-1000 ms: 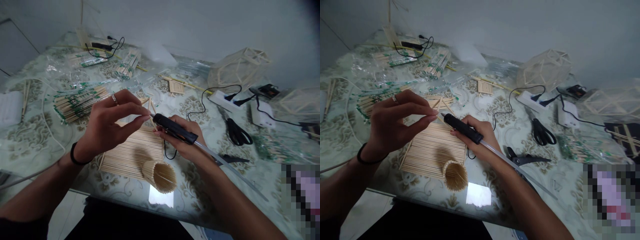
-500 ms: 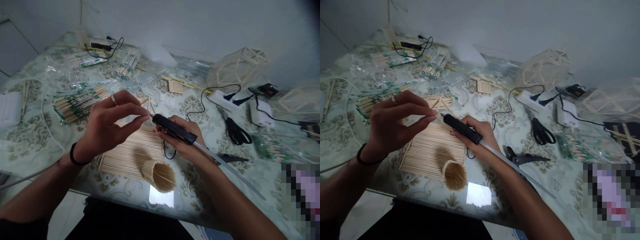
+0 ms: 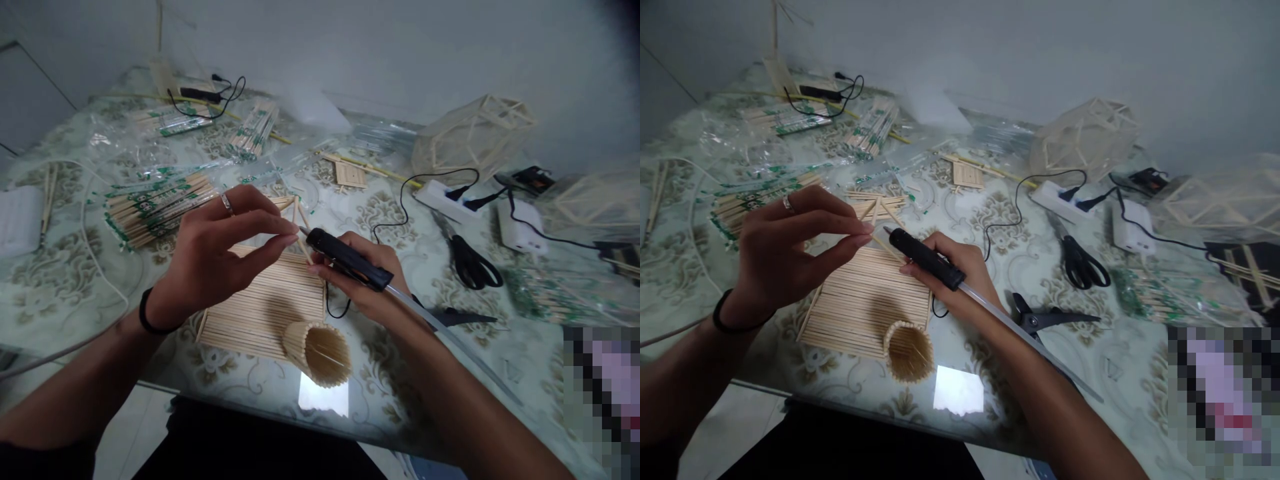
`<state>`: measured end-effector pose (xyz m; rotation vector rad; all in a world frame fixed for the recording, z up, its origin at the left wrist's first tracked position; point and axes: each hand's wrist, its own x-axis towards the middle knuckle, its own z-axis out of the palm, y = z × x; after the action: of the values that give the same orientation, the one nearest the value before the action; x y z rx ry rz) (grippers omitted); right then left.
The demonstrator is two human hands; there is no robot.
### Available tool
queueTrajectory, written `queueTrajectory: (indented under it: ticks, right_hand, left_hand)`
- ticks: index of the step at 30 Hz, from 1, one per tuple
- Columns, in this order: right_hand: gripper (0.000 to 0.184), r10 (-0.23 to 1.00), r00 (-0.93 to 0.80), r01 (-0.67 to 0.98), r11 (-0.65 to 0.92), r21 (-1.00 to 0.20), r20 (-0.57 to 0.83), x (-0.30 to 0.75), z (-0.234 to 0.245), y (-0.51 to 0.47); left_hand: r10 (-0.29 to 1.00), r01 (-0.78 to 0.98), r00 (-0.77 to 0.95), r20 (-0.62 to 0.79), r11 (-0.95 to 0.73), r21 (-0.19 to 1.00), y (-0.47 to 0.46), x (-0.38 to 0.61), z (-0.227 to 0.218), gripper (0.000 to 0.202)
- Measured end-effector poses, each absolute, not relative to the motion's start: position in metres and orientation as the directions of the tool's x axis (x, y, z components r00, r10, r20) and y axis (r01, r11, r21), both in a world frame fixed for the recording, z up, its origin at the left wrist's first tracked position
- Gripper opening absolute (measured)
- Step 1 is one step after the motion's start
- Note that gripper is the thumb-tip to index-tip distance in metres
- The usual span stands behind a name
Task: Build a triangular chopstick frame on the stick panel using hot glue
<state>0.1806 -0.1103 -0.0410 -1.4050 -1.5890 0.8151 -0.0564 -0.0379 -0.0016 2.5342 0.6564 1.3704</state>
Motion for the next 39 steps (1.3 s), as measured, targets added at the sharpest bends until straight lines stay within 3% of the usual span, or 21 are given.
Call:
queueTrajectory:
  ticks: [10,20,27,39]
  right_hand:
    - [0.025,0.987,-0.004,0.336,0.15,-0.93,0.158,0.184,-0.04,-0.108]
    - [0.026,0.988,0.013,0.353,0.138,-0.925,0.153,0.181,-0.034,-0.107]
    - [0.018,0.896,-0.129,0.45,0.435,-0.78,0.425,0.187,-0.01,-0.105]
    - [0.03,0.926,-0.13,0.466,0.373,-0.803,0.355,0.183,0.01,-0.108]
  left_hand:
    - [0.462,0.304,0.477,0.748,-0.885,0.353,-0.038,-0.058,-0.001,0.005]
    - [0.498,0.299,0.472,0.727,-0.866,0.4,-0.041,-0.058,0.005,0.005]
    - [0.505,0.297,0.485,0.714,-0.863,0.409,-0.041,-0.06,0.006,0.006]
    - [0.609,0.292,0.344,0.715,-0.793,0.534,-0.034,-0.068,0.004,0.025]
